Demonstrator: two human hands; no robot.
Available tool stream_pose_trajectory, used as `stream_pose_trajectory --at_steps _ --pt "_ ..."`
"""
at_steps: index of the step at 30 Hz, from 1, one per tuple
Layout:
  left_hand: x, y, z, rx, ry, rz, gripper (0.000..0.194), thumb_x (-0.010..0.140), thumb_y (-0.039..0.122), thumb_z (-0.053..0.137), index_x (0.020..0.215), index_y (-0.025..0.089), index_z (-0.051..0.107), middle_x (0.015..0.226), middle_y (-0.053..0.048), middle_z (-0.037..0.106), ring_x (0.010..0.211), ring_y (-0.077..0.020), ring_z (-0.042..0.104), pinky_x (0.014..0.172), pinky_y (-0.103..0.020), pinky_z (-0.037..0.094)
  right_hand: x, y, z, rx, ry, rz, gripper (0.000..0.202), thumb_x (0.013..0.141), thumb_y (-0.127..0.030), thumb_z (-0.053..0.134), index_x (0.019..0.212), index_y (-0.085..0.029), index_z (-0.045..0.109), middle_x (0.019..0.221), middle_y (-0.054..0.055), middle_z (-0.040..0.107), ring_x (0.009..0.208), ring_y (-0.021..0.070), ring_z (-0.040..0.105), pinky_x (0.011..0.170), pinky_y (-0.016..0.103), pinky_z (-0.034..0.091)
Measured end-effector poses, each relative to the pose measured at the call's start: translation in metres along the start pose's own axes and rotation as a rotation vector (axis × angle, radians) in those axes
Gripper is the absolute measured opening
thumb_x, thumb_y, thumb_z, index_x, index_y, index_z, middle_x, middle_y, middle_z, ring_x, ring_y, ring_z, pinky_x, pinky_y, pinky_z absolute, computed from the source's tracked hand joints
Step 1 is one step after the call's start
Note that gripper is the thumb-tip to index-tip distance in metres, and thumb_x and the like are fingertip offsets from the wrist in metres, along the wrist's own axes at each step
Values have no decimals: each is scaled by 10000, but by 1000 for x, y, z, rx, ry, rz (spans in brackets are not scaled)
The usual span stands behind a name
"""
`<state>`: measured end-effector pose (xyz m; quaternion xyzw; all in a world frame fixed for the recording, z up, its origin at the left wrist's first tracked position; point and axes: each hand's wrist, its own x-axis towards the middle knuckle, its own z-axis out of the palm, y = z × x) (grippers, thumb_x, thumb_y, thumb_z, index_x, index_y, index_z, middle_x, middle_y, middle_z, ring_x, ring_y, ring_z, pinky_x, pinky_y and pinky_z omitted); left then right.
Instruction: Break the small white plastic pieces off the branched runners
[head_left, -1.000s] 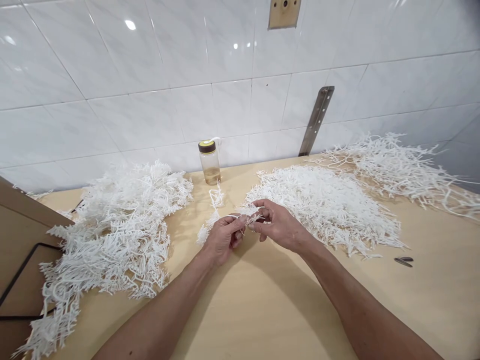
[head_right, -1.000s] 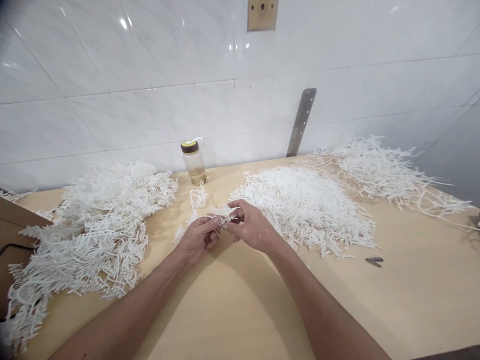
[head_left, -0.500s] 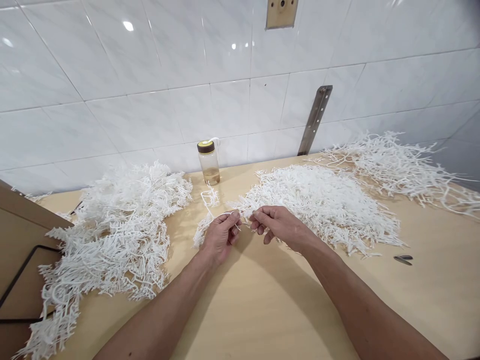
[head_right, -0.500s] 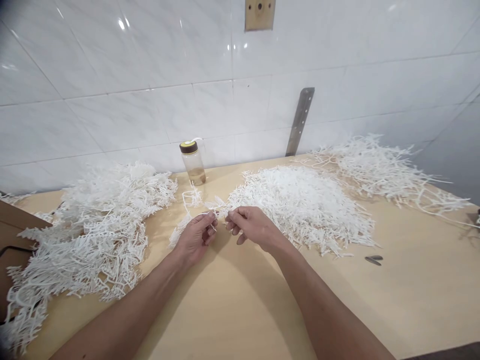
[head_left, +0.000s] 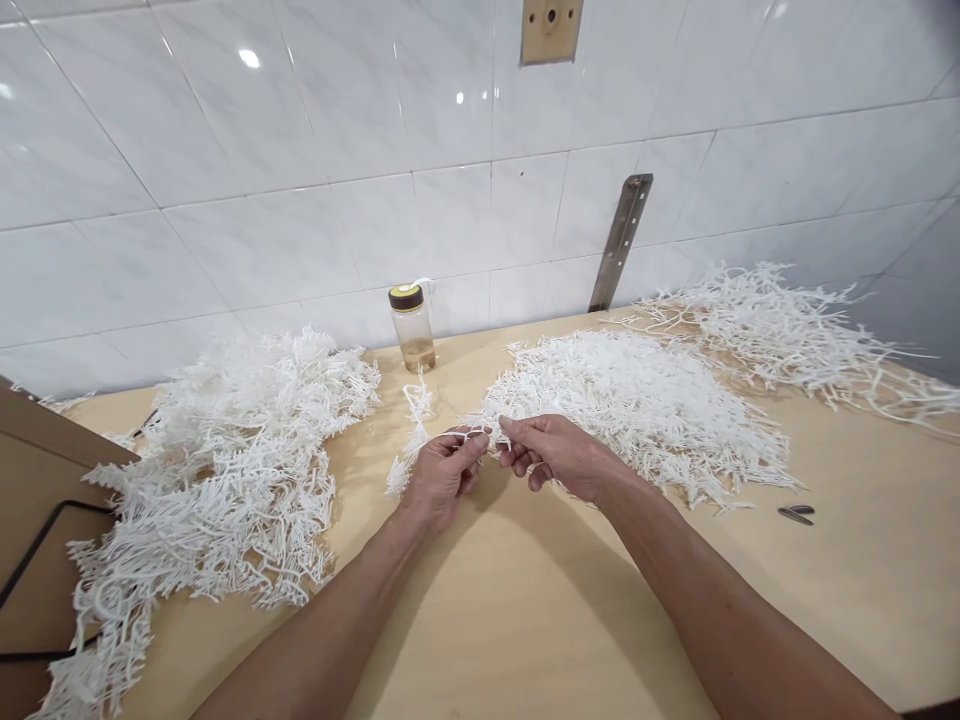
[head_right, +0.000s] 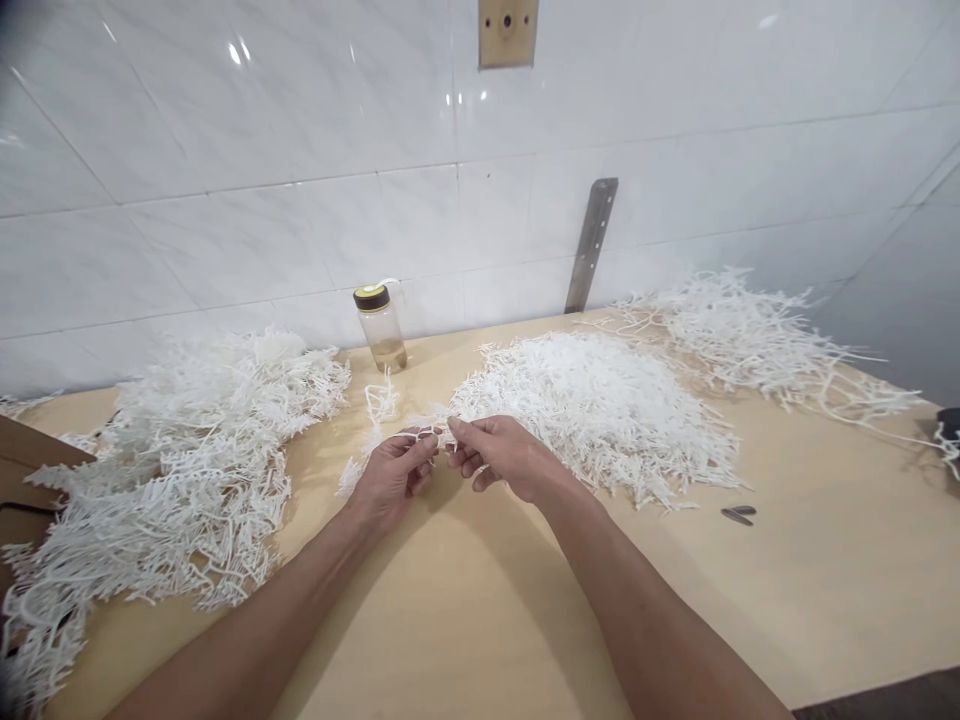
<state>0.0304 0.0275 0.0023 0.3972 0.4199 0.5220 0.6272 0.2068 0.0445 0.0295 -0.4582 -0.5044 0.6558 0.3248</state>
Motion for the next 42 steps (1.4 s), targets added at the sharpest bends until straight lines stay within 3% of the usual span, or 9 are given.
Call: stream_pose_trajectory --at_steps 11,15,20,27,36,42 --pt "1 0 1 29 64 52 383 615 423 851 815 119 728 587 32 503 466 -48 356 395 -195 243 0 3 -1 -9 -50 -76 408 714 -522 773 809 -137 676 859 71 667 656 104 568 521 213 502" --pt "-1 0 3 30 66 38 382 604 420 854 808 125 718 579 28 523 465 -53 361 404 -200 253 4 8 2 -54 45 -135 324 724 -449 764 783 -156 640 671 8 602 628 114 579 523 217 519" --pt "-1 -1 4 89 35 87 373 622 453 835 775 137 709 719 -11 617 492 -58 415 455 -216 321 6 12 7 -217 196 -217 207 769 -368 699 814 -173 649 689 10 623 611 126 601 525 243 559" --pt "-2 -1 2 264 168 166 394 662 507 792 603 153 628 618 20 538 492 -76 416 472 -230 304 -3 2 15 -370 208 -228 160 817 -332 625 822 -177 667 709 25 635 611 138 621 499 232 571" --pt "-2 0 0 241 112 141 450 697 548 750 561 148 594 598 11 514 459 -70 404 445 -237 290 0 7 14 -428 268 -291 140 820 -319 582 819 -203 661 714 16 646 608 150 635 487 239 569" --pt "-4 2 2 153 94 93 422 600 481 839 817 157 677 601 30 542 443 -65 403 422 -214 275 0 7 15 -414 337 -309 151 786 -277 587 900 -207 657 767 23 686 594 142 618 464 237 556"
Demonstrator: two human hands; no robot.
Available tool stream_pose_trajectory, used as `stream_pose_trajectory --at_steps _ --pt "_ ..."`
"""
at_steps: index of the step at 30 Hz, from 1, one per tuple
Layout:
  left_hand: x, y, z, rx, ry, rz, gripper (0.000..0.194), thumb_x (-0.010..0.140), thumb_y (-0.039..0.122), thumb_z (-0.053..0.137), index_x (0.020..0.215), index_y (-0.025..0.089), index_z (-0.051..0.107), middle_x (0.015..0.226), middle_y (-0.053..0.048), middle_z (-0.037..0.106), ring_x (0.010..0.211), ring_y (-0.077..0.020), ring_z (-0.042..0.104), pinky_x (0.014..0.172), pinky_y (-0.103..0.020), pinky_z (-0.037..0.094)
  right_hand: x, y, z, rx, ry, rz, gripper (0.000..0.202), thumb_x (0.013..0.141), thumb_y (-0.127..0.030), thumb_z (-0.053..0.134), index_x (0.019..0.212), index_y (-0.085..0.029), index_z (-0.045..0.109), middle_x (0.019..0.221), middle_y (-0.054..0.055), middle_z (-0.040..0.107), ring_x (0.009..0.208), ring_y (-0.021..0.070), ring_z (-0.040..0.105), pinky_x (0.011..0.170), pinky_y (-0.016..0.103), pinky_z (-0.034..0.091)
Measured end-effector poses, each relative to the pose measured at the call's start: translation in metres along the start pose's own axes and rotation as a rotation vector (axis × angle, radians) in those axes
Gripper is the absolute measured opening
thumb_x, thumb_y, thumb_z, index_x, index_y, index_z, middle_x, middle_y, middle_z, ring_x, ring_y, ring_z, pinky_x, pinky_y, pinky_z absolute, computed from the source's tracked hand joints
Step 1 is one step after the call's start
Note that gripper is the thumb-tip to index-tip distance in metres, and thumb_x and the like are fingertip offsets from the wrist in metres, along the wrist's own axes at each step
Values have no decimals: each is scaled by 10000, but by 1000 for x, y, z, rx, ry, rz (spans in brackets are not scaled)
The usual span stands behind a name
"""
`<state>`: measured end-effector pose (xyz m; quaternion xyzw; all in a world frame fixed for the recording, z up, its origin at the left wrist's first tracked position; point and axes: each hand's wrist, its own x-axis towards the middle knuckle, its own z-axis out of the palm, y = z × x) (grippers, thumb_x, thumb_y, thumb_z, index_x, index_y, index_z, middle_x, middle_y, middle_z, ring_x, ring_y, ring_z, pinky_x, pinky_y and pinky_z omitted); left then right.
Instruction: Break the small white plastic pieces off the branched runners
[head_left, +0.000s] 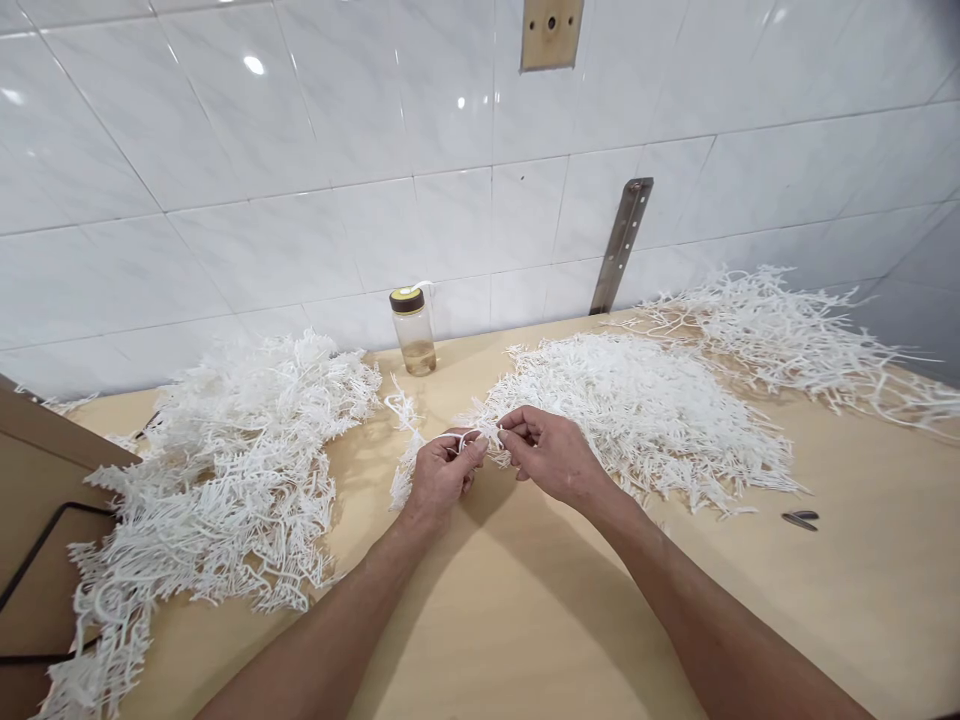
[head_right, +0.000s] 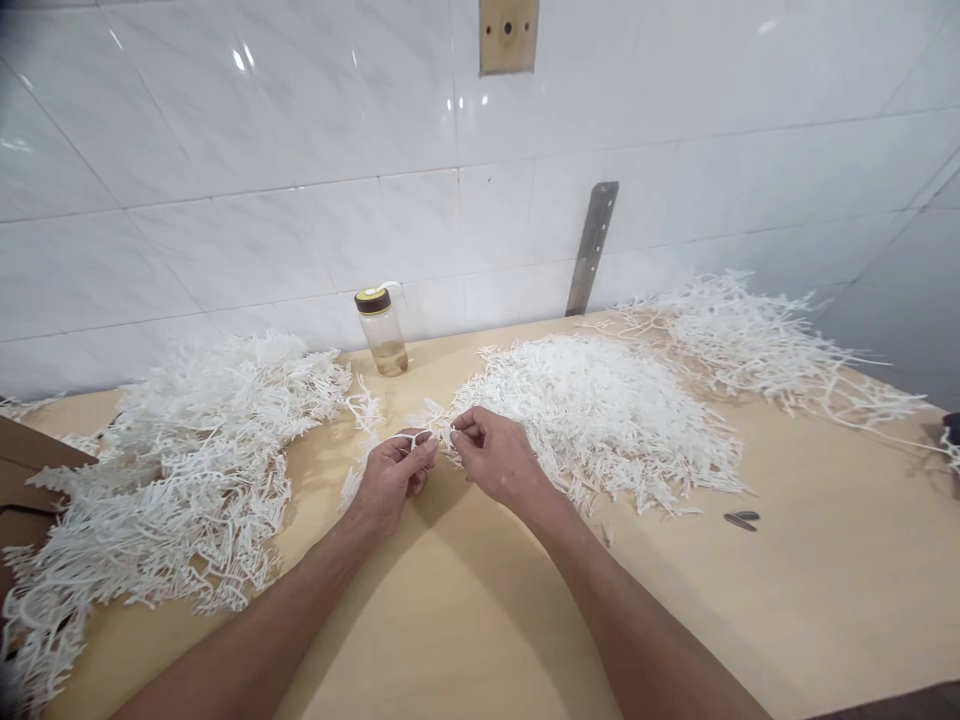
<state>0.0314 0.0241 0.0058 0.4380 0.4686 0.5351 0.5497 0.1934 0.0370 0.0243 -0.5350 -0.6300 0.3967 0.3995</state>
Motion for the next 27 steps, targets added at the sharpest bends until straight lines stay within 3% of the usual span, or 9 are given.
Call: stream_pose_trajectory --at_steps 5,11,19,27 --pt "0 3 -1 -84 -33 -42 418 646 540 791 674 147 652 627 -3 569 479 -72 436 454 -218 318 0 0 -1 28 7 -21 159 771 -277 594 902 -210 654 719 9 659 581 137 592 467 243 566" --pt "6 -1 -3 -92 29 -54 423 630 517 811 575 139 629 611 -13 572 512 -83 455 515 -237 347 -1 0 1 57 -19 -50 160 773 -297 603 896 -215 664 722 9 642 618 146 590 473 247 573" --pt "7 -1 -4 -98 -9 -78 349 587 427 856 697 147 679 564 39 502 506 -75 423 517 -228 325 0 1 2 16 23 -57 159 803 -326 590 864 -203 668 724 19 648 596 143 604 477 244 567" --pt "6 -1 -3 -58 -56 -28 289 608 375 845 665 147 677 761 -6 582 560 -76 457 538 -230 369 1 8 4 -154 100 -175 178 829 -233 525 916 -217 680 717 8 671 585 146 611 583 269 535"
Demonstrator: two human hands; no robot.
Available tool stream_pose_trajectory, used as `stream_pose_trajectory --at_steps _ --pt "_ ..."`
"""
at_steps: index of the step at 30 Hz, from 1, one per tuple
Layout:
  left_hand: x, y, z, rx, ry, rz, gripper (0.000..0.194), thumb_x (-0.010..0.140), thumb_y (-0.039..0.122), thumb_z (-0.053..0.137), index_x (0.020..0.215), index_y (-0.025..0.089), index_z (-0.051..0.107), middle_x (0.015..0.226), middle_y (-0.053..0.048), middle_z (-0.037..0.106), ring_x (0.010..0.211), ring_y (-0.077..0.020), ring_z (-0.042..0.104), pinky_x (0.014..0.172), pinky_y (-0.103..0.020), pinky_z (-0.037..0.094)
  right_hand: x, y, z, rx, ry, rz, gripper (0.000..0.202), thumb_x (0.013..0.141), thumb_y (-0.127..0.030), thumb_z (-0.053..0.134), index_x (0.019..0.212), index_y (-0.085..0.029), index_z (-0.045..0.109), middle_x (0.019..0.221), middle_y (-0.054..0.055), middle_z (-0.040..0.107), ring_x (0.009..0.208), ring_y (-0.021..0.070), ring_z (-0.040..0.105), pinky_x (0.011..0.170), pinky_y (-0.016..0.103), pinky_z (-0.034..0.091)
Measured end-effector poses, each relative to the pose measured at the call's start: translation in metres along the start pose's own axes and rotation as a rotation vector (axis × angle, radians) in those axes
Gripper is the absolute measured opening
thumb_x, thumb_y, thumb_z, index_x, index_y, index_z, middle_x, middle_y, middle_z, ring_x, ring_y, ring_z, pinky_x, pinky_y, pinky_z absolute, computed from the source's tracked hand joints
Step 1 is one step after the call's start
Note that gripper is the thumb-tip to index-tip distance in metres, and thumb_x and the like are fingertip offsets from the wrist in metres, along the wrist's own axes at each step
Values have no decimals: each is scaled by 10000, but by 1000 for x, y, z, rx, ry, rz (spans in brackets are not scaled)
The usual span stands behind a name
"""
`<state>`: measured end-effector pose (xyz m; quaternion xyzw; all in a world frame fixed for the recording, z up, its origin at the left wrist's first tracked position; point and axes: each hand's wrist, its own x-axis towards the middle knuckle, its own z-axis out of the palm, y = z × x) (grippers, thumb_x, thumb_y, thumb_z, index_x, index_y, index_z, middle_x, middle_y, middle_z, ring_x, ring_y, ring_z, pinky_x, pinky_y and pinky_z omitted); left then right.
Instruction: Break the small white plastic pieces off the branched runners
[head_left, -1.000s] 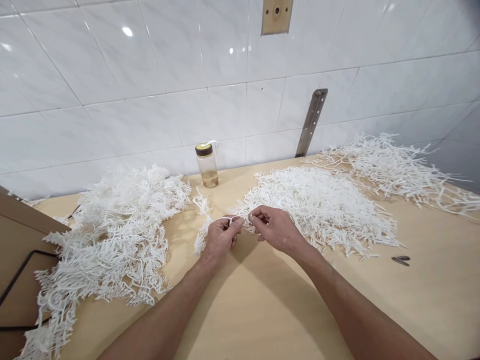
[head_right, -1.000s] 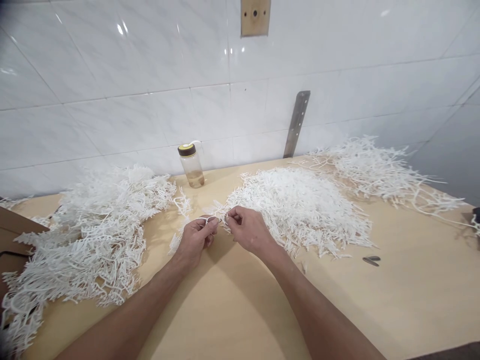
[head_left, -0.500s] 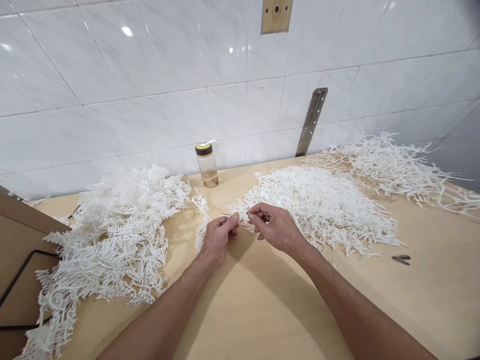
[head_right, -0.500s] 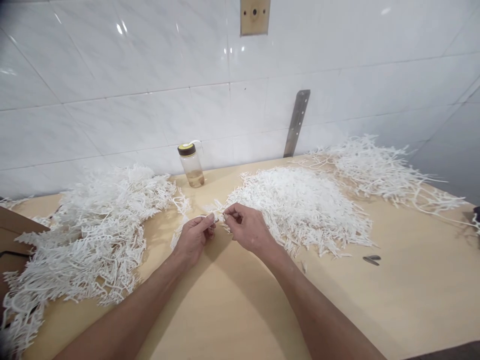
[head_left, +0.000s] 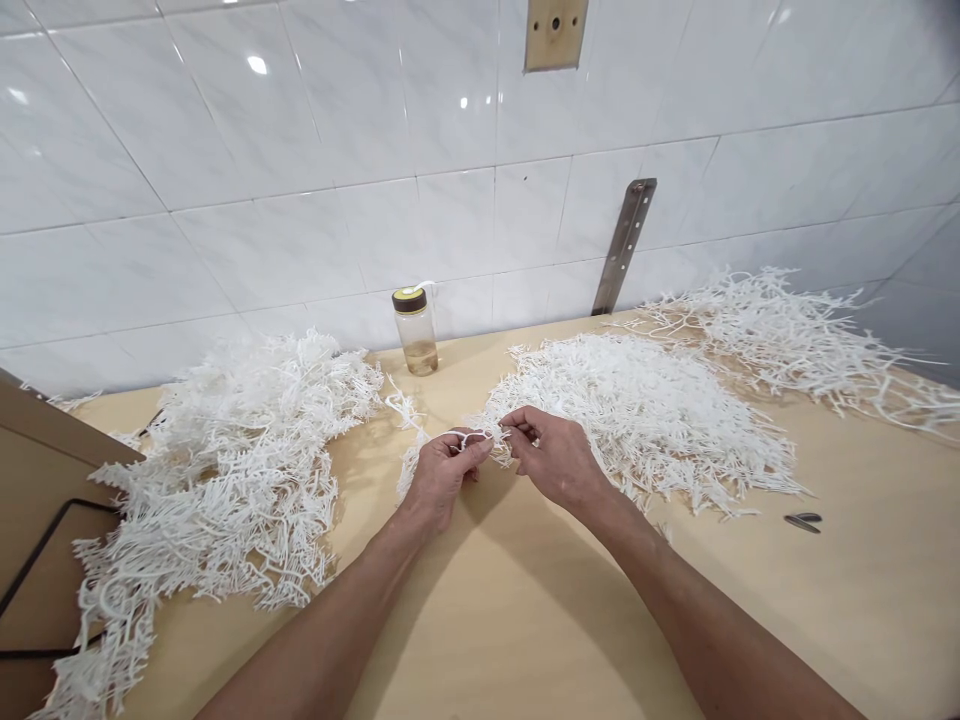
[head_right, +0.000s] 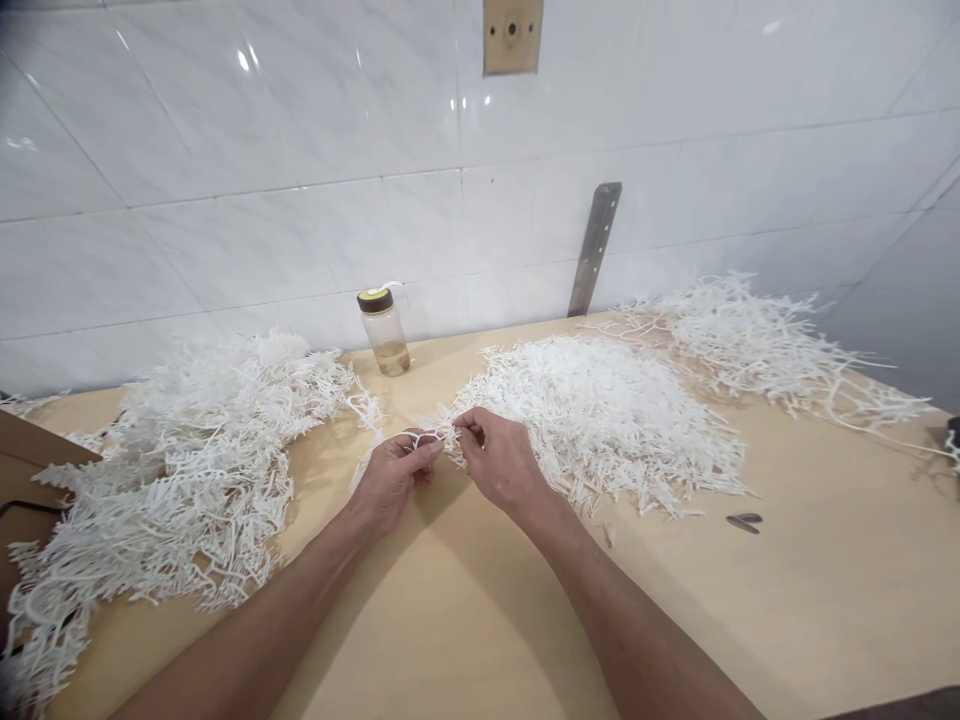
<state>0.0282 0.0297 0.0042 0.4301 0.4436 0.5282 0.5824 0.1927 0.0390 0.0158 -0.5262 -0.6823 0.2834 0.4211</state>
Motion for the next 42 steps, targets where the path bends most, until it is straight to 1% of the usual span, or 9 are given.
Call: stream_pose_trajectory --at_steps 6,10,16,22,26,30,33,37,42 --pt "-2 3 4 72 47 13 398 648 477 804 535 157 598 661 -9 551 547 -95 441 532 -239 370 -1 -5 0 -136 18 -68 173 837 -193 503 892 -221 665 791 23 705 672 171 638 661 287 486" --pt "-2 3 4 115 66 -1 408 635 474 806 512 165 570 558 16 494 533 -102 433 548 -246 356 0 -1 2 -168 51 -145 163 851 -188 504 885 -213 661 853 38 721 754 183 651 711 294 477" --pt "-2 3 4 124 42 -25 329 609 396 822 565 157 600 639 10 531 572 -104 464 573 -248 378 0 3 4 -181 55 -169 151 840 -157 521 872 -212 659 827 24 718 718 162 649 700 272 476" --pt "-2 4 3 56 -36 -17 301 598 377 835 665 154 643 715 4 566 606 -105 479 584 -248 385 1 6 7 -170 129 -224 137 824 -140 533 859 -200 651 792 19 702 687 155 639 650 257 470" --pt "-1 1 2 -7 -23 -22 369 697 486 764 646 150 621 714 -19 574 591 -110 484 583 -262 400 1 5 7 -211 136 -226 104 838 -158 549 831 -195 645 759 19 697 672 158 638 655 263 467" --pt "1 1 3 -62 71 -68 452 682 582 747 675 144 634 688 -30 587 567 -116 494 576 -275 415 0 4 7 -204 124 -249 107 847 -157 545 843 -192 646 783 20 703 695 156 643 684 265 479" --pt "3 1 2 -97 103 -71 425 637 533 800 668 147 624 657 -8 571 559 -107 498 578 -261 411 -1 4 8 -171 130 -262 112 849 -162 542 853 -193 649 808 21 711 709 152 651 695 263 489" --pt "4 1 0 -84 74 -60 400 594 469 837 598 148 598 594 18 530 530 -94 474 567 -250 387 0 5 9 -163 140 -241 125 851 -172 534 858 -196 657 807 26 718 691 154 650 675 264 492" --pt "3 0 0 -11 59 -58 350 576 428 842 606 150 632 557 24 513 525 -98 444 548 -248 361 1 6 9 -166 151 -221 139 846 -176 533 874 -190 668 811 30 721 688 154 652 682 268 493"
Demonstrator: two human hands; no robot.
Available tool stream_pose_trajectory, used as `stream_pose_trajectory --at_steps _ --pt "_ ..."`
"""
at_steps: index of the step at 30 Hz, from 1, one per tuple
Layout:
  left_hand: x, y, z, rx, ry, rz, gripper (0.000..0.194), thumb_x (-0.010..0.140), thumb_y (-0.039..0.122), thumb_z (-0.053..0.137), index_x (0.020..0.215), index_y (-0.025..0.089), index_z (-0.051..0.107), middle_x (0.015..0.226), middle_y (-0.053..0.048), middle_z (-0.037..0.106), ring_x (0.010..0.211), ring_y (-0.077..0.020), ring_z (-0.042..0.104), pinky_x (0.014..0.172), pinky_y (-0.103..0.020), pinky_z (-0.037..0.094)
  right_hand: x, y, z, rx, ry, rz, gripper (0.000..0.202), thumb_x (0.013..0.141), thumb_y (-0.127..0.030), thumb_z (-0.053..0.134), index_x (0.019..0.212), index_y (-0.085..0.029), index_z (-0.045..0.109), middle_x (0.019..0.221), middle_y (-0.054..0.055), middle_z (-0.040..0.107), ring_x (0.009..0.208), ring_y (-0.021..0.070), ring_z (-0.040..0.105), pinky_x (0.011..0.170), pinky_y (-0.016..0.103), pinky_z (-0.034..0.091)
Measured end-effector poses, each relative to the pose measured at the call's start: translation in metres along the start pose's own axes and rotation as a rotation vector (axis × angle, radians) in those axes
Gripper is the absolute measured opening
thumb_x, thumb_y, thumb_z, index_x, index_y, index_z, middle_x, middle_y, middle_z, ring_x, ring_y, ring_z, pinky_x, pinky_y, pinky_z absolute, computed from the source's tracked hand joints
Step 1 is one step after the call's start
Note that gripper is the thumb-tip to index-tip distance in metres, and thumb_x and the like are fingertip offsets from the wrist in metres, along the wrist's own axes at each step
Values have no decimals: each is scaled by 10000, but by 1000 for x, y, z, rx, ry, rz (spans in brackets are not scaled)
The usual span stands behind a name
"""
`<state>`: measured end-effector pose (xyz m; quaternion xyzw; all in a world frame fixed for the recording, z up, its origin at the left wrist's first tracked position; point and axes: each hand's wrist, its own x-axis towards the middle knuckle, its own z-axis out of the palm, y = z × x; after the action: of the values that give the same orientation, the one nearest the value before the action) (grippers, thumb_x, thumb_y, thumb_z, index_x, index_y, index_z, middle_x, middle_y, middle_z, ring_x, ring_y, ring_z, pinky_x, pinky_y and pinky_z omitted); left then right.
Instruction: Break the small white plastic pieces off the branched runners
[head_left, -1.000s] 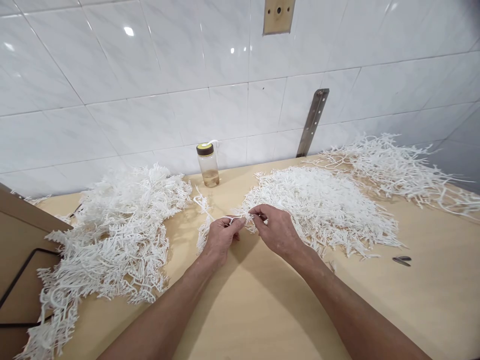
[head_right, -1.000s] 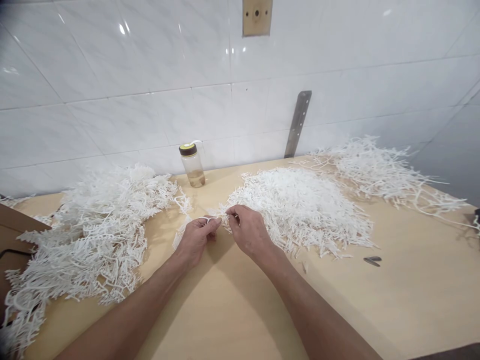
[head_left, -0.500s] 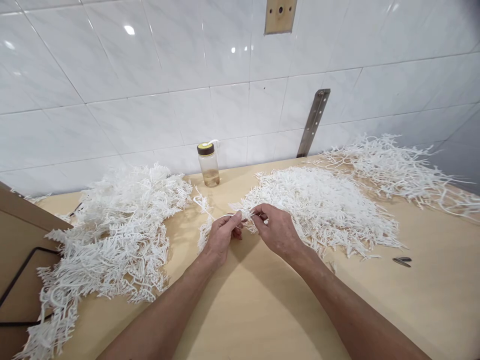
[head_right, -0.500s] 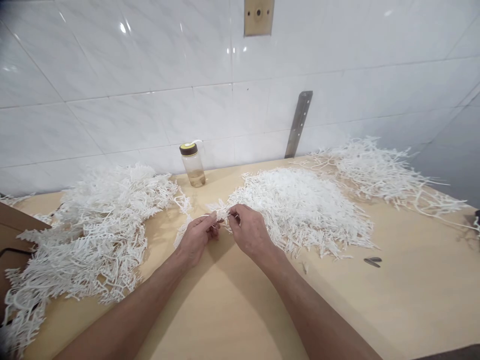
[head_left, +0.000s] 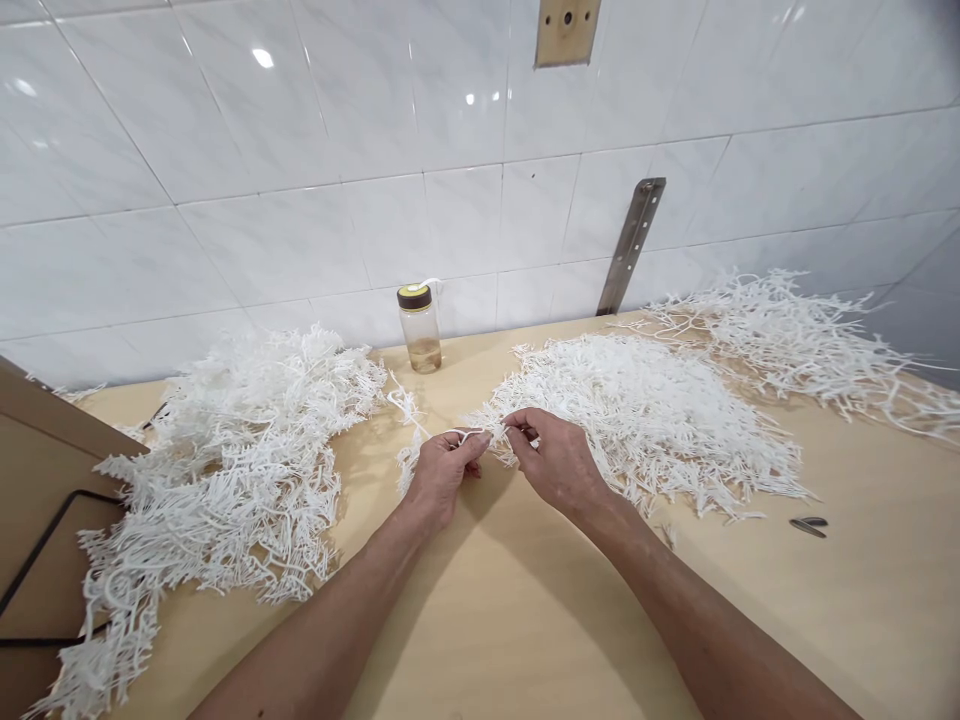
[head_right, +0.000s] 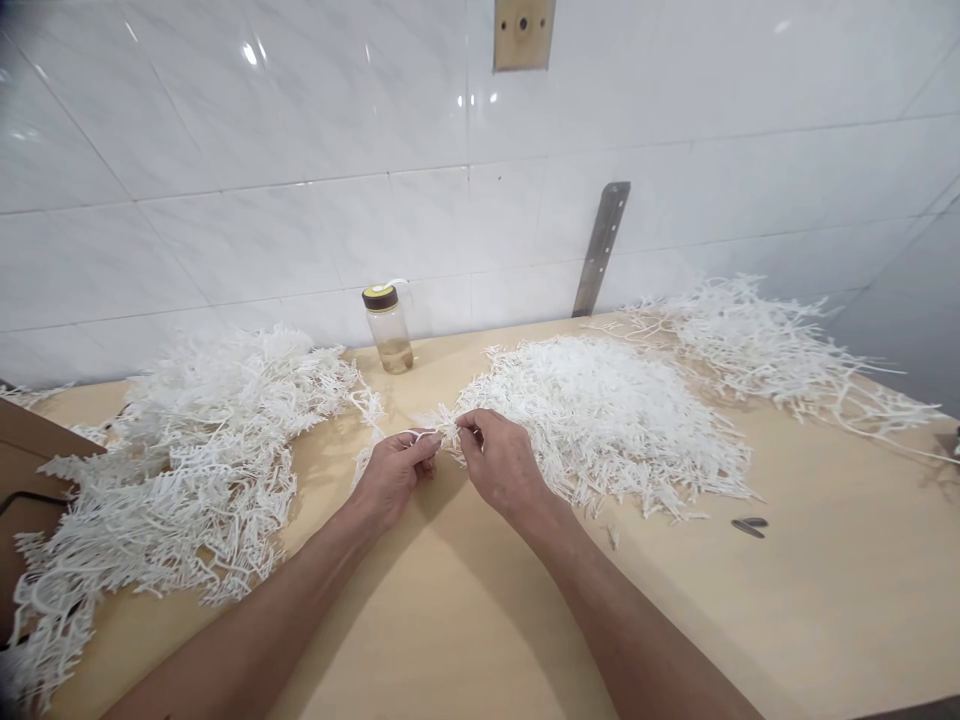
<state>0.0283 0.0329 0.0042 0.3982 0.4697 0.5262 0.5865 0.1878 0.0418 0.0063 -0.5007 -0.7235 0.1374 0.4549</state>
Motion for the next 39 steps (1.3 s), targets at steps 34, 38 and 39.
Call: stream_pose_trajectory --at_steps 34,38,39 --pt "-3 1 -4 -85 -82 2 400 629 404 809 553 161 501 561 46 404 491 -62 325 479 -232 250 13 22 -16 -30 117 320 113 767 -285 616 803 -181 638 672 22 660 551 173 631 525 287 483" --pt "-2 3 -4 -150 -81 -36 329 612 348 805 592 151 543 586 36 443 506 -70 385 476 -227 282 7 3 -11 8 55 155 135 815 -280 604 880 -183 671 837 51 690 638 162 645 598 296 515" --pt "-2 4 -4 -148 -82 -46 322 612 349 800 592 150 548 580 34 449 499 -71 388 469 -227 278 5 -2 -10 48 38 114 143 840 -280 582 890 -188 679 860 50 695 647 157 645 600 290 518"
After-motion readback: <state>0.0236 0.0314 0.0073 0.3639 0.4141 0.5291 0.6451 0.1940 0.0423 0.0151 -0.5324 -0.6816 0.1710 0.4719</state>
